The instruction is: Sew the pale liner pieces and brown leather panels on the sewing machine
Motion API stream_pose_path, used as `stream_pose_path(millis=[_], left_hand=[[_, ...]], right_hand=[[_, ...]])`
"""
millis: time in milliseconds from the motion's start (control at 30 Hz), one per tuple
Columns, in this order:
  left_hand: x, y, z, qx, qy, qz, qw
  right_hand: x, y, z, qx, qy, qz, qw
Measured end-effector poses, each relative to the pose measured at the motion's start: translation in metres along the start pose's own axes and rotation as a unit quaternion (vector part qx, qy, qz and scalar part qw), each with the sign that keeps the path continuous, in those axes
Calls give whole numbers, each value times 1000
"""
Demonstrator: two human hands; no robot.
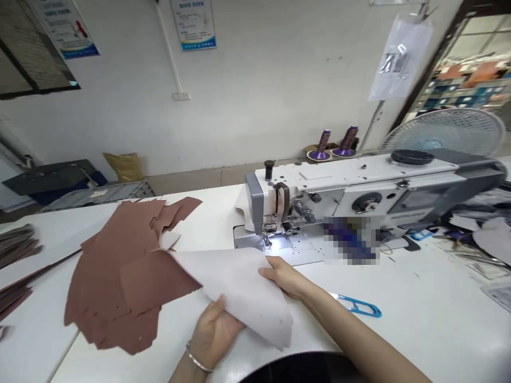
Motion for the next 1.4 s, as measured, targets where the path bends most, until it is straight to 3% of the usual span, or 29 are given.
stream_pose_path(millis=[67,167,267,400,467,600,633,667,733,767,800,833,900,933,1000,1100,1267,1400], left_hand=[[-20,23,0,3,19,11,1000],[-46,69,-3,48,178,-14,983],[-34,106,-9,89,300,-85,946],[19,141,-35,178,259,-176,933],[32,154,-53,221,241,-196,924],[10,161,-73,192,310,-271,891],[2,161,-71,211,335,-320,861],[-2,162,-64,262,355,-382,812],[3,154,-45,400,366,-496,678],[11,143,-39,450,331,-554,618],[21,126,-39,466,269,-608,584],[32,102,-46,442,162,-677,566],[49,47,-67,347,-73,-781,514],[52,25,-78,307,-132,-810,481],[51,-2,-99,264,-168,-846,432],[43,-23,-122,244,-195,-868,387],[38,-34,-129,196,-229,-897,324],[48,-36,-123,137,-213,-935,247]], right_hand=[[-5,-3,12,23,-5,105,994],[-13,-3,30,10,-26,299,954],[-16,-1,35,-9,-25,425,905],[-19,-11,16,1,94,536,839],[-19,-19,2,27,152,583,798],[-23,-28,-22,65,241,605,756],[-24,-29,-26,68,257,610,747],[-25,-28,-29,68,267,615,739],[-25,-25,-33,54,267,626,731],[-25,-24,-34,37,258,637,726],[-24,-22,-35,15,246,650,718],[-22,-21,-36,-9,235,665,709],[-21,-19,-37,-48,223,687,690],[-21,-18,-37,-59,225,690,685],[-25,-14,-35,-60,245,677,692],[-33,-4,-26,-16,293,627,721],[-34,10,-10,78,289,583,755],[-28,3,-6,74,291,602,740]])
Point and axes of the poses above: each hand's wrist, its own z-axis away from the middle knuckle, its own x-axis out of the palm, y = z × x, the point moved 5 cm from there along -z, towards the middle knuckle, and after that the axes turned 7 degrees about x, right-handed, at the moved point
